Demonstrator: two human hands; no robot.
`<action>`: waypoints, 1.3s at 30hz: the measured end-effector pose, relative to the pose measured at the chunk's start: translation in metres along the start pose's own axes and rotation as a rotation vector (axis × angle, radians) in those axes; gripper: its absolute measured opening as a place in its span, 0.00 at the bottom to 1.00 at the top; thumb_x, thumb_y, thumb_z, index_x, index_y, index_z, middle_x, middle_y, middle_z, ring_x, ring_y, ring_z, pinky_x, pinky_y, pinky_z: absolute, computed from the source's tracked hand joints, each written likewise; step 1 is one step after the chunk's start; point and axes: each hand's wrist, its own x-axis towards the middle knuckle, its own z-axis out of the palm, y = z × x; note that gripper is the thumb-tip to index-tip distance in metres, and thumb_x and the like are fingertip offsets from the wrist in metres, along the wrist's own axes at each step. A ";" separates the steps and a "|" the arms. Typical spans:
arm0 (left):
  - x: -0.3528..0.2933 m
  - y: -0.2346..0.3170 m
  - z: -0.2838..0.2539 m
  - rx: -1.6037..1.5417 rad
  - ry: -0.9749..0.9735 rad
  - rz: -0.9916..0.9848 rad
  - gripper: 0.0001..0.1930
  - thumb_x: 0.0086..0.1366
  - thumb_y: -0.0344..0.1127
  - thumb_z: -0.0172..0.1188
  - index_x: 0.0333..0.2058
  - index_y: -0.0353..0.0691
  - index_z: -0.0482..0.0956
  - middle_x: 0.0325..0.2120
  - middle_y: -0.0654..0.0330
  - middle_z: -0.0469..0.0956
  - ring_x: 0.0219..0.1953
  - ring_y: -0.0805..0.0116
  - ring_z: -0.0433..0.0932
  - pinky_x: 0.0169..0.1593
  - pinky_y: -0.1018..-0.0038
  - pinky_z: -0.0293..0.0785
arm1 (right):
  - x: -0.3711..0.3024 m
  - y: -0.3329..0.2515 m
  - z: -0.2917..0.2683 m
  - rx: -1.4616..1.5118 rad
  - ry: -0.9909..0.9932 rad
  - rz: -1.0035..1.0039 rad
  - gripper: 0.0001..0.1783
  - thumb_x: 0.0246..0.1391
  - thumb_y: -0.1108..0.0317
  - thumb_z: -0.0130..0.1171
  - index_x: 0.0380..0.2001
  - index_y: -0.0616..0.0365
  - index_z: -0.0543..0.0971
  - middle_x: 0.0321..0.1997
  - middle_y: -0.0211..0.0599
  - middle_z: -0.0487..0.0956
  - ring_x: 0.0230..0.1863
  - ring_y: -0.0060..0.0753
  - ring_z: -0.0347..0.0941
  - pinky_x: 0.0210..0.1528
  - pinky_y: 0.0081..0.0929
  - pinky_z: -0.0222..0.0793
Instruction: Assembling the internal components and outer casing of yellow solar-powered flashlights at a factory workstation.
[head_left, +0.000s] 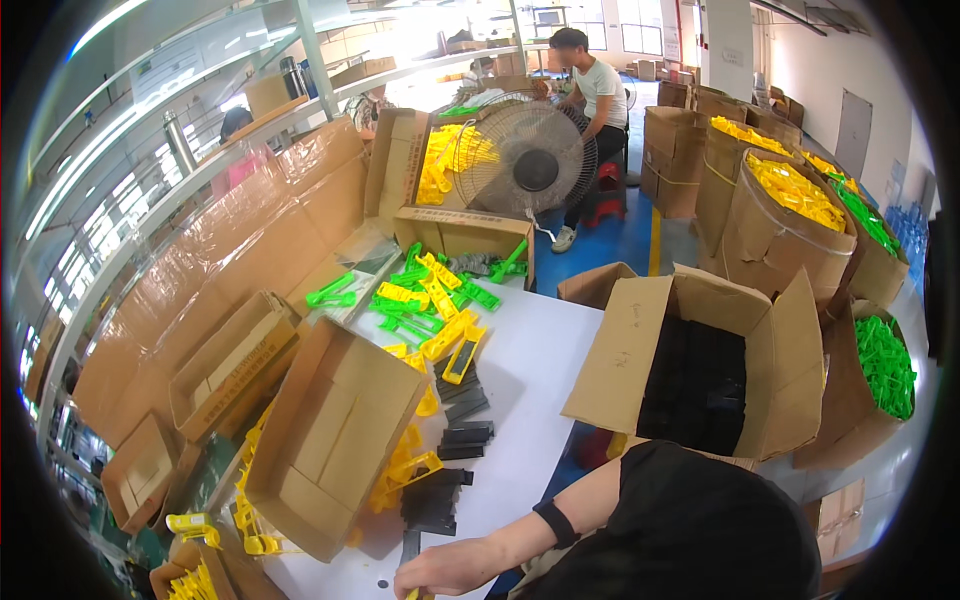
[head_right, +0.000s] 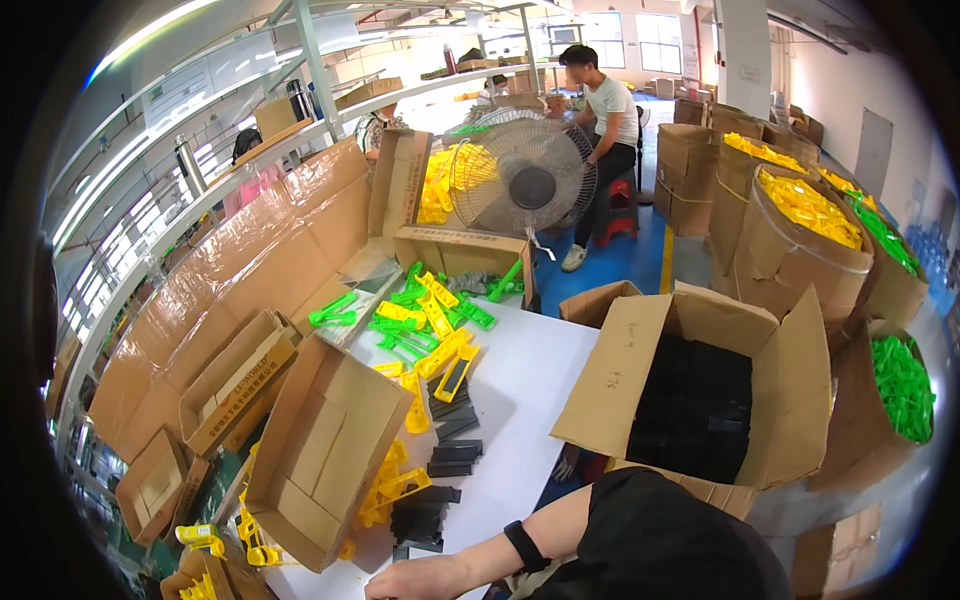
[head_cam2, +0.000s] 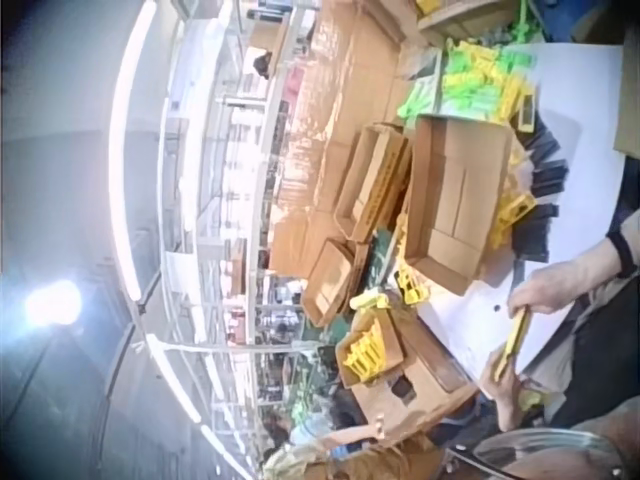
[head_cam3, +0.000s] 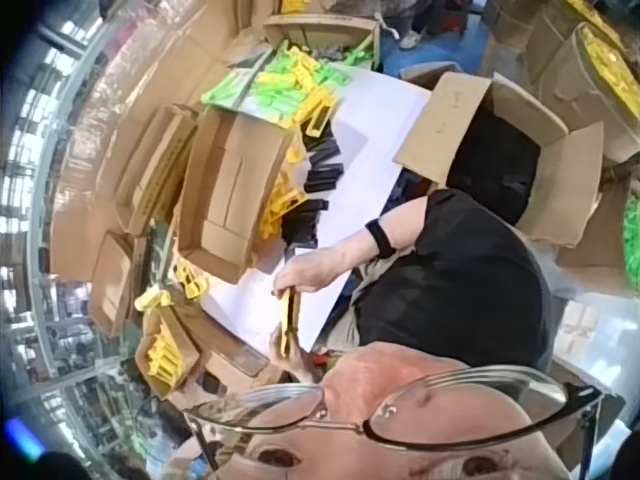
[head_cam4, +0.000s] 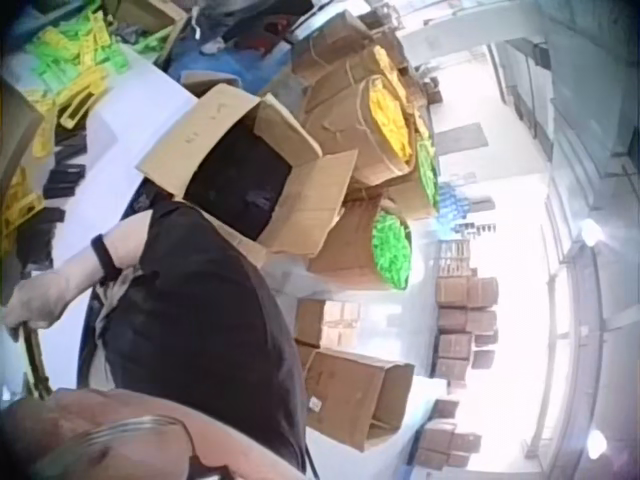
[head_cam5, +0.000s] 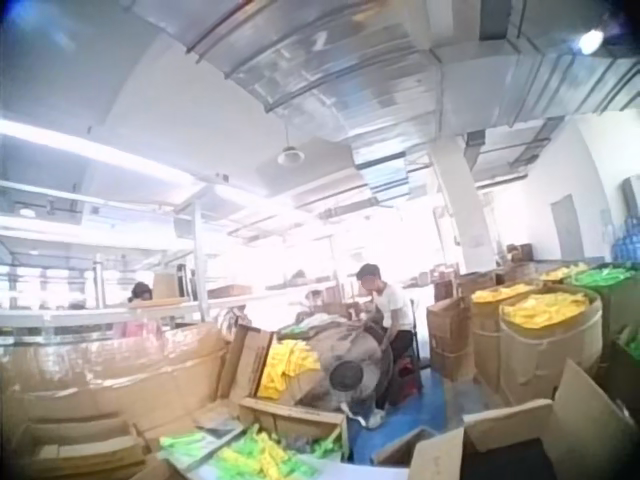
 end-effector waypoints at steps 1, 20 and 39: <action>-0.001 0.000 -0.001 0.006 0.012 -0.010 0.12 0.58 0.19 0.60 0.42 0.26 0.77 0.34 0.52 0.79 0.33 0.64 0.77 0.40 0.70 0.76 | 0.000 0.000 0.002 0.024 0.018 0.017 0.11 0.49 0.78 0.52 0.37 0.61 0.77 0.37 0.45 0.77 0.42 0.49 0.74 0.44 0.38 0.70; -0.034 -0.025 0.048 -0.125 0.030 -0.451 0.11 0.67 0.35 0.54 0.38 0.33 0.80 0.28 0.57 0.81 0.32 0.72 0.78 0.37 0.76 0.73 | 0.100 0.053 -0.125 -0.447 0.298 0.348 0.19 0.46 0.70 0.65 0.42 0.63 0.73 0.36 0.47 0.75 0.31 0.33 0.73 0.34 0.27 0.71; -0.059 -0.043 0.056 -0.221 0.073 -0.709 0.18 0.71 0.44 0.46 0.38 0.34 0.77 0.30 0.54 0.83 0.32 0.67 0.82 0.39 0.73 0.76 | 0.141 0.095 -0.143 -0.916 0.058 0.150 0.09 0.49 0.67 0.59 0.34 0.59 0.75 0.34 0.46 0.78 0.40 0.51 0.73 0.42 0.42 0.69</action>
